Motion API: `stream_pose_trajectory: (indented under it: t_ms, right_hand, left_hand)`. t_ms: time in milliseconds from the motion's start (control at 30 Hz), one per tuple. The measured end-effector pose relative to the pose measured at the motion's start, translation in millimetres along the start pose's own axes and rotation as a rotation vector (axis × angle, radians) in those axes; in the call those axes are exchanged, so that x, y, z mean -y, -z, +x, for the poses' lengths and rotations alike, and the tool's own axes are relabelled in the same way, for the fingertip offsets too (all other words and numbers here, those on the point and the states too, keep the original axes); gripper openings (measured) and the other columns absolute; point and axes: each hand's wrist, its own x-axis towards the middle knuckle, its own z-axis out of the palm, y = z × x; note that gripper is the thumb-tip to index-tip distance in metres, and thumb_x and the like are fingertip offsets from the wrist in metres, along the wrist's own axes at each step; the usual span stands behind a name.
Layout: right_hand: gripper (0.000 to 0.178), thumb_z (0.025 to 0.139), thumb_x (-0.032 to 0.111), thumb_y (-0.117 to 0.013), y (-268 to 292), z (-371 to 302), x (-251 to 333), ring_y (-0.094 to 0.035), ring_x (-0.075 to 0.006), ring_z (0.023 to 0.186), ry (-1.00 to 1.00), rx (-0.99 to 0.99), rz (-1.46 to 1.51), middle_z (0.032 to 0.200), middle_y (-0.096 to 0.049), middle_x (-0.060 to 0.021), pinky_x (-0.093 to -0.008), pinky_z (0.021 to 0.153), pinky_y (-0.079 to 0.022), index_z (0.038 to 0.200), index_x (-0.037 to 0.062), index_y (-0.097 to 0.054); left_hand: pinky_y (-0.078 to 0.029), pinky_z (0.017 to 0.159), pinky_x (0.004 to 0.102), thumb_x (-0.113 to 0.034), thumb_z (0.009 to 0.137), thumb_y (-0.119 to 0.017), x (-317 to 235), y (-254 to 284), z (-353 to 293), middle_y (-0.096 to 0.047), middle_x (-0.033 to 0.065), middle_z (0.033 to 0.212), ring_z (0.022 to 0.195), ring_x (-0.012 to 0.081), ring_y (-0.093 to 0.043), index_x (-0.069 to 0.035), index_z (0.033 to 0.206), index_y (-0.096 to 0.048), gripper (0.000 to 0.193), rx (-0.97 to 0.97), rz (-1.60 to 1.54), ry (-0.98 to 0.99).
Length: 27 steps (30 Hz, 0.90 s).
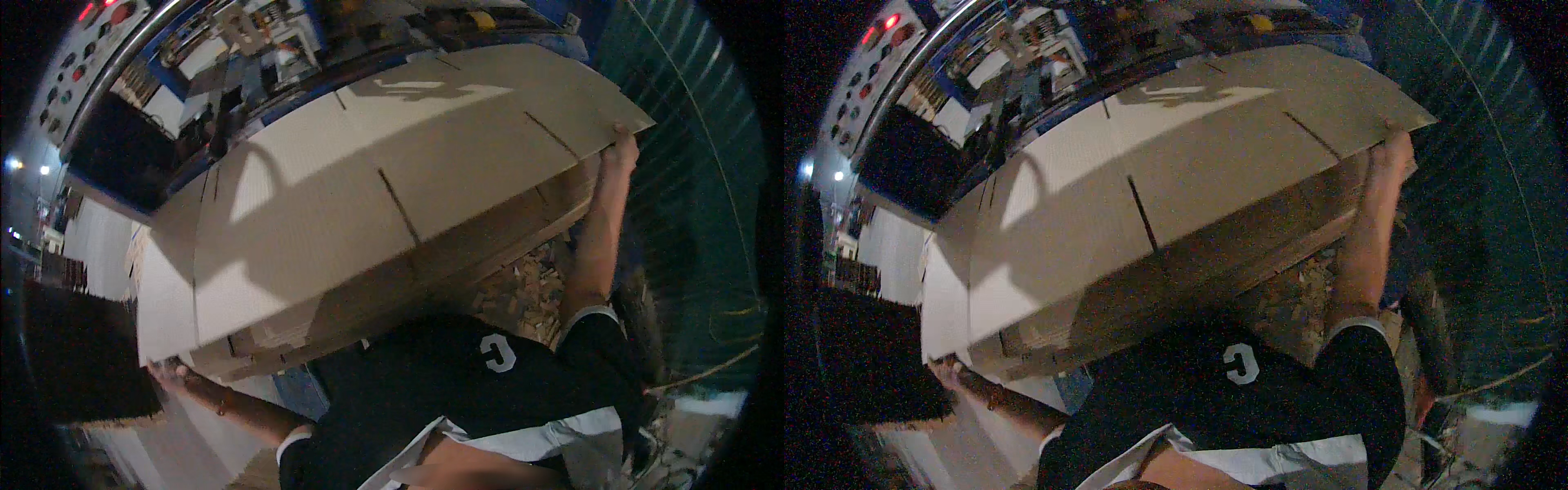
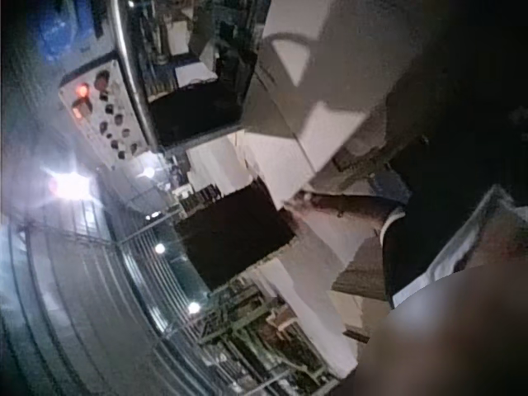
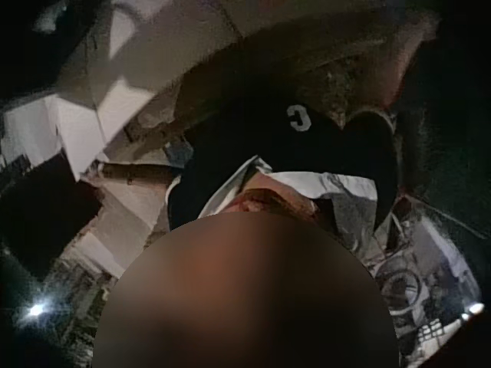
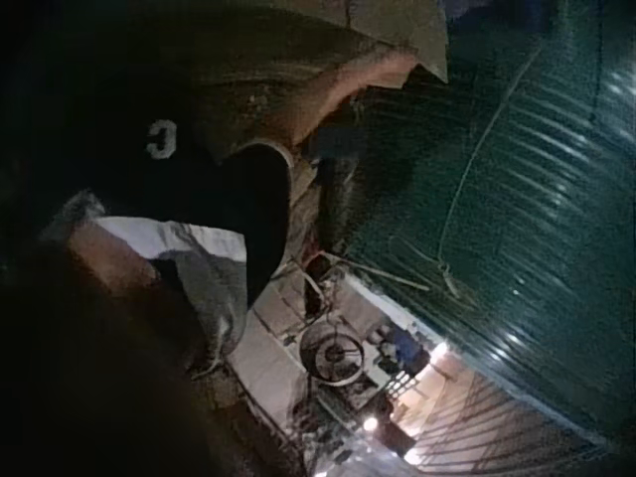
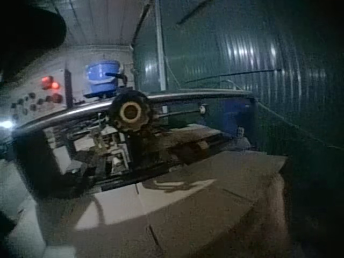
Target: The person repeatedly picks up flat cardboard sheets from a stack and places them onto a machine table, aligning them by hand. The person continues this repetitive stacking action throughout the clip.
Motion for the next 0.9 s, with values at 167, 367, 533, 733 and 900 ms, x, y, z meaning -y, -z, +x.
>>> stream_pose_trajectory:
  t_ms: [167, 367, 533, 733, 900]
  right_hand:
    - [0.043, 0.081, 0.000, -0.048, -3.4, -60.7, 76.0, -0.052, -0.0211, 0.105, 0.135, 0.388, -0.158, 0.116, -0.055, -0.0106, -0.0347, 0.090, -0.042, 0.125, 0.0015, -0.045]
    - [0.025, 0.083, 0.013, -0.054, 32.6, -206.6, 86.0, -0.058, -0.0270, 0.098, 0.750, 0.954, -0.914, 0.106, -0.062, -0.0138, -0.0391, 0.087, -0.044, 0.105, 0.0025, -0.060]
    - [0.028, 0.075, 0.017, -0.062, 33.9, -223.9, 49.6, -0.052, -0.0310, 0.114, 1.019, 1.797, -0.896, 0.117, -0.059, -0.0075, -0.0473, 0.096, -0.040, 0.102, 0.0112, -0.064]
    - [0.043, 0.072, 0.018, -0.065, 16.2, -209.4, 35.8, -0.047, -0.0295, 0.119, 1.036, 1.878, -0.918, 0.127, -0.052, -0.0070, -0.0455, 0.100, -0.035, 0.114, 0.0147, -0.059]
    - [0.060, 0.077, 0.037, -0.059, -15.8, -183.2, 3.8, -0.031, -0.0292, 0.131, 0.830, 1.951, -1.140, 0.141, -0.035, -0.0082, -0.0474, 0.106, -0.023, 0.131, 0.0156, -0.044]
  left_hand:
    - [-0.048, 0.081, 0.0374, -0.015, 0.081, -0.058, -1.0, 4.8, 7.3, -0.057, 0.0116, 0.103, 0.091, 0.0238, -0.057, 0.002, 0.106, -0.057, 0.030, 0.347, -0.083, 0.355]
    - [-0.043, 0.088, 0.0378, -0.002, 0.080, -0.055, -20.7, -26.0, -153.4, -0.059, 0.0159, 0.108, 0.104, 0.0272, -0.054, 0.001, 0.108, -0.058, 0.028, 0.604, 0.300, -0.089]
    - [-0.034, 0.101, 0.0411, -0.002, 0.072, -0.057, -29.5, -77.1, -215.1, -0.049, 0.0112, 0.131, 0.117, 0.0324, -0.047, -0.010, 0.118, -0.059, 0.046, 1.470, 0.928, -0.771]
    - [-0.035, 0.101, 0.0410, -0.002, 0.071, -0.058, -29.2, -101.2, -212.6, -0.049, 0.0062, 0.132, 0.120, 0.0340, -0.043, -0.016, 0.121, -0.056, 0.052, 1.615, 1.092, -0.802]
    - [-0.031, 0.104, 0.0438, 0.000, 0.070, -0.059, -4.5, -122.4, -206.3, -0.044, 0.0092, 0.135, 0.123, 0.0357, -0.039, -0.014, 0.127, -0.050, 0.059, 1.485, 1.049, -0.878]
